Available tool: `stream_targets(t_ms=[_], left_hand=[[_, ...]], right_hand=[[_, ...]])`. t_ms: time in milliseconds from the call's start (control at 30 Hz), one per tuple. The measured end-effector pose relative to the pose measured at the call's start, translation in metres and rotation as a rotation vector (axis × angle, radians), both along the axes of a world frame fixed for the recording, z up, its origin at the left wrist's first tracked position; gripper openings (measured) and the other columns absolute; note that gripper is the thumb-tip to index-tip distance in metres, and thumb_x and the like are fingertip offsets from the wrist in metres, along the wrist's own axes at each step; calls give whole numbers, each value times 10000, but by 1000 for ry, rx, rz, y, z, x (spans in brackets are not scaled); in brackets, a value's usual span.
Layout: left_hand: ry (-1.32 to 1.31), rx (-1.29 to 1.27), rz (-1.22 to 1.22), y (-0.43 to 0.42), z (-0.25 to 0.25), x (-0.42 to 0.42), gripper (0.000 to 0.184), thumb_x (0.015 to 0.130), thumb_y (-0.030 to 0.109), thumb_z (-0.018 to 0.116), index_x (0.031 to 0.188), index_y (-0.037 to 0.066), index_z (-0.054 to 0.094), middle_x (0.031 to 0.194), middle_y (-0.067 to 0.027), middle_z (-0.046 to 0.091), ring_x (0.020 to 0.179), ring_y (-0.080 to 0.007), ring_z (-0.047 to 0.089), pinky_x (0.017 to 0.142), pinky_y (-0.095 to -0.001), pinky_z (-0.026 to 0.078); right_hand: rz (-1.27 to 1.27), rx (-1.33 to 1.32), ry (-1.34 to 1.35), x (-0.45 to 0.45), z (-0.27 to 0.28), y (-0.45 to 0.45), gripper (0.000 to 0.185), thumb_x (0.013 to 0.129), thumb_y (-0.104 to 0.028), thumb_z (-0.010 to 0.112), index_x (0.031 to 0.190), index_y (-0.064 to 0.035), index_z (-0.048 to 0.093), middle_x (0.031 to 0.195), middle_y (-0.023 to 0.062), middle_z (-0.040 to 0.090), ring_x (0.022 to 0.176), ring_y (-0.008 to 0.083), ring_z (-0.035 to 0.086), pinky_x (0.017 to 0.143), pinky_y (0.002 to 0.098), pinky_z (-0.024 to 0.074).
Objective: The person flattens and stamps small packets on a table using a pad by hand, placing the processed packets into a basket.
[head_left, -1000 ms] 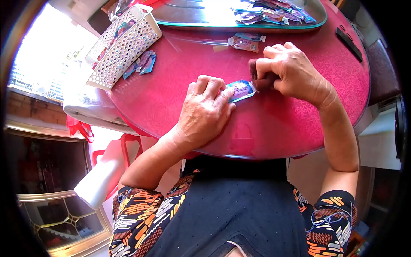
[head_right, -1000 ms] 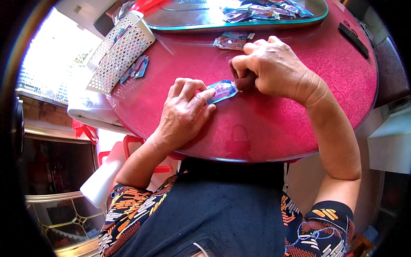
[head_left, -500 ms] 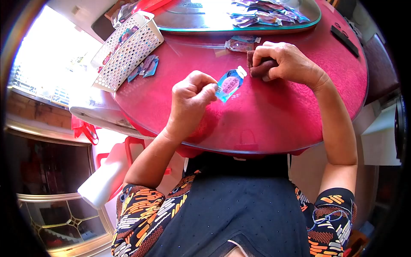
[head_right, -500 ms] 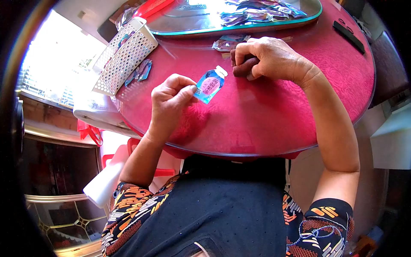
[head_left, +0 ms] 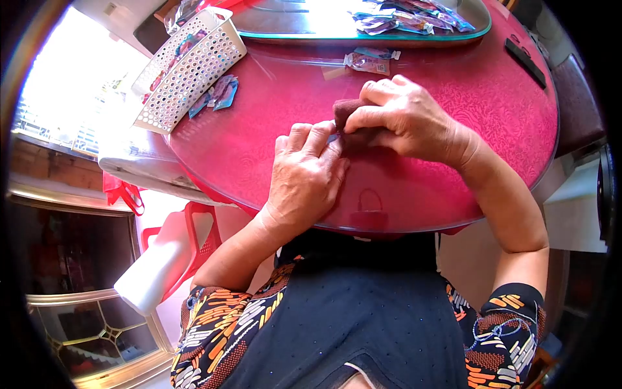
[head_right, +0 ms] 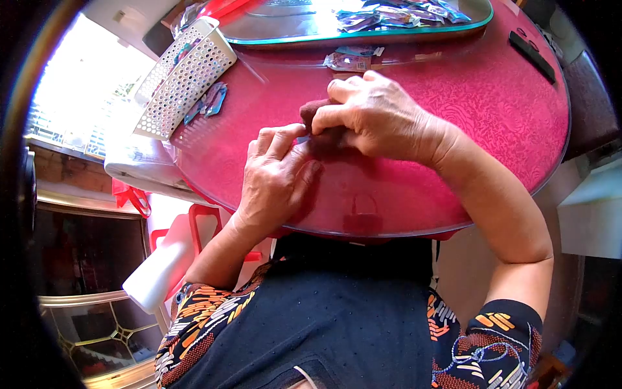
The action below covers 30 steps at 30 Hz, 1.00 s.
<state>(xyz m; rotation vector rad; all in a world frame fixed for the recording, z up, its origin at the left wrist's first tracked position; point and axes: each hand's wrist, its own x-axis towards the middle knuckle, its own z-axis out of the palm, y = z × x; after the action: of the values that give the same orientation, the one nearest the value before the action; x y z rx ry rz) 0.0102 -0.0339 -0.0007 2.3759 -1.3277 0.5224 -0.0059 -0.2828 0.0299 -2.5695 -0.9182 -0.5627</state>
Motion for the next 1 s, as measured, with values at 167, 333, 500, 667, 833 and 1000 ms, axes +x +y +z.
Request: stream_targets(t_ms=[167,333,500,667,833,1000], left_hand=[[19,-24,-9,1,-4,0,360,897,164,772,1237,54,729,1299,-109,662,1152,-336,600,949,-491,487],[27,-15,-11,0,2,-2,361,885,155,776,1230,57,735,1292,-110,664,1144,-328,601,920,-482,483],[19,-26,-19,-2,3,-3,344,876,150,779,1204,52,741,1281,-113,665,1130,-326,600,905,-481,479],[21,-30,-36,-1,1,-2,357,869,158,790,1205,46,740,1279,-115,665,1132,-328,601,907,-484,483],[32,-24,-10,0,2,-3,402,870,232,820,1228,66,740,1328,-142,636,1189,-366,581,954,-493,486],[44,-3,132,-1,4,-6,509,882,346,825,1314,93,731,1413,-199,565,1289,-414,514,1022,-534,457]], right_hand=[[-330,-204,-66,7,4,-26,131,882,-163,757,956,-261,804,928,30,693,944,251,687,878,412,490],[73,68,-77,4,11,-3,238,801,-137,813,1011,-247,796,942,24,672,981,244,688,905,413,497],[-157,-143,-60,8,4,-19,76,891,-238,780,962,-253,802,937,39,694,954,250,690,899,416,494],[-335,-183,-230,14,-1,-29,117,907,-256,765,1016,-253,806,953,40,696,959,244,689,909,437,488],[-132,-146,-178,11,-1,-14,143,898,-197,760,1033,-234,791,967,50,682,968,253,686,903,441,492],[106,-126,87,-9,17,-14,285,669,-113,780,941,-190,749,835,28,594,818,265,627,763,416,460]])
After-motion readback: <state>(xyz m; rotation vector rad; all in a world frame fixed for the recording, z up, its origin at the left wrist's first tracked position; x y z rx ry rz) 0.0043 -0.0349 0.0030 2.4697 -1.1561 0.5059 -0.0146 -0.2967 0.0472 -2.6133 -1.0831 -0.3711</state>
